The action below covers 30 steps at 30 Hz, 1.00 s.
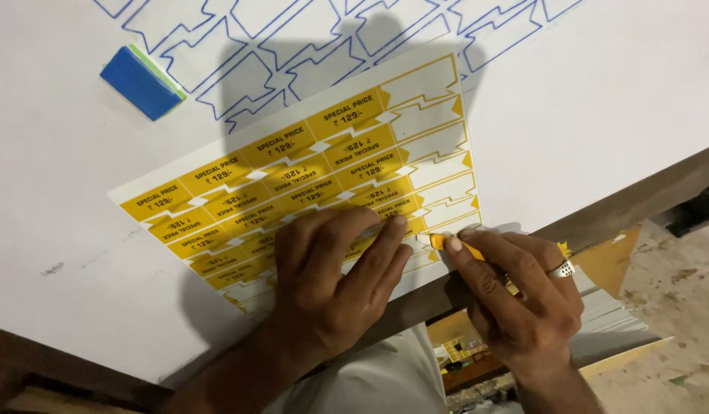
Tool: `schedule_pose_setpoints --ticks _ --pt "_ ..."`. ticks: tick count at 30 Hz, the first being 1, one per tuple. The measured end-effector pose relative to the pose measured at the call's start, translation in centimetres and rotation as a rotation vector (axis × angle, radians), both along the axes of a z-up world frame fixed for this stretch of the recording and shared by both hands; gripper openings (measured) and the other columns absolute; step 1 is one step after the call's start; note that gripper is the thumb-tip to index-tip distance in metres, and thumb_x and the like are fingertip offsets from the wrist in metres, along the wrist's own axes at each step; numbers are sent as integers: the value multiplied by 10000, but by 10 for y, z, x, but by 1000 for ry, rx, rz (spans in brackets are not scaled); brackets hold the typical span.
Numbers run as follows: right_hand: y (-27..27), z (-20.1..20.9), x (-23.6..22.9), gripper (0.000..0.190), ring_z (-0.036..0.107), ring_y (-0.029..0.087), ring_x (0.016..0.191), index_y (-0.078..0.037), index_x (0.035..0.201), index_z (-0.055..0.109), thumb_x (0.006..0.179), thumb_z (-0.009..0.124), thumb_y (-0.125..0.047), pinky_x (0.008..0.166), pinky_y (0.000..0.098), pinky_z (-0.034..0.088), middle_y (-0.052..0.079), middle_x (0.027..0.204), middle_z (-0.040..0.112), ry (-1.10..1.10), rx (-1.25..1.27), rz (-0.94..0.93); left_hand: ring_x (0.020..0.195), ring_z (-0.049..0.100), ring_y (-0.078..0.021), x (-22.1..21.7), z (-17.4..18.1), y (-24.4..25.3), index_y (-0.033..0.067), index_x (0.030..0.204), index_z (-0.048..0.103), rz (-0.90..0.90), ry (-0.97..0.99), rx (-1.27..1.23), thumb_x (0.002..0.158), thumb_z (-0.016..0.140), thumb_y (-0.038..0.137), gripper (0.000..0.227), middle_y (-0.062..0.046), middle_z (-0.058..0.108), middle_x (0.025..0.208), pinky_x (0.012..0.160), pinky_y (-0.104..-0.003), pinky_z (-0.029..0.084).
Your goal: Peeling price tags from a sheet and applying them to a layout board using a utility knife.
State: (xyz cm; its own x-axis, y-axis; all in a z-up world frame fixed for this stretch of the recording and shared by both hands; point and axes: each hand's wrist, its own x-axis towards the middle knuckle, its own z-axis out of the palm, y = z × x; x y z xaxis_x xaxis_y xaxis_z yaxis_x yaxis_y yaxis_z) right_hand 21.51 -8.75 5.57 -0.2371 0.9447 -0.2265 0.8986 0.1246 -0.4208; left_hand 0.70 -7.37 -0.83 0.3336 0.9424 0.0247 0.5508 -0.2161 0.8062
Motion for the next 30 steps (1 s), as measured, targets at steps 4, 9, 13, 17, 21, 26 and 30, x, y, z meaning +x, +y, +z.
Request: schedule_pose_setpoints --ticks 4,9,13,17,21,26,30 --pt "1 1 0 541 671 272 993 -90 1179 763 645 807 -19 806 346 567 100 1125 708 -24 -14 7 1109 587 -270 -2 0 2 75 1263 709 -3 -15 -3 917 878 150 392 -59 615 1204 947 -426 471" --pt "4 2 -1 594 682 261 1018 -74 1176 760 587 756 -2 855 371 570 99 1118 704 -26 -31 15 1107 585 -264 -3 -1 2 79 1265 711 -4 -41 -19 920 874 145 388 -58 615 1220 940 -422 471" --pt "1 -2 0 594 675 256 985 -70 1168 767 577 754 -11 833 353 573 99 1099 714 -26 -12 23 1101 583 -266 -3 0 4 80 1267 709 -7 -51 -21 920 871 139 387 -61 614 1219 933 -425 472" --pt "-1 -5 0 527 676 256 986 -66 1175 766 654 767 20 843 361 572 91 1102 713 -39 22 21 1100 580 -277 -2 0 3 87 1257 701 -5 -42 -25 921 877 156 386 -69 607 1217 928 -434 473" --pt "3 -6 -2 494 675 264 967 -58 1172 762 687 754 37 801 358 558 104 1089 712 -4 38 44 1098 583 -273 0 2 4 93 1244 699 2 -36 -28 927 887 164 376 -60 605 1212 924 -438 470" --pt "0 -3 4 535 689 246 988 -97 1183 766 665 717 26 777 324 560 78 1091 715 0 19 -33 1082 596 -265 4 1 4 98 1218 699 30 -27 -12 937 891 175 349 -52 614 1196 917 -427 467" --pt "-2 -6 7 507 673 244 964 -110 1163 786 676 743 22 765 319 567 74 1080 712 -39 53 9 1048 598 -270 5 2 6 92 1180 704 23 16 0 932 899 231 344 -56 620 1161 881 -440 454"
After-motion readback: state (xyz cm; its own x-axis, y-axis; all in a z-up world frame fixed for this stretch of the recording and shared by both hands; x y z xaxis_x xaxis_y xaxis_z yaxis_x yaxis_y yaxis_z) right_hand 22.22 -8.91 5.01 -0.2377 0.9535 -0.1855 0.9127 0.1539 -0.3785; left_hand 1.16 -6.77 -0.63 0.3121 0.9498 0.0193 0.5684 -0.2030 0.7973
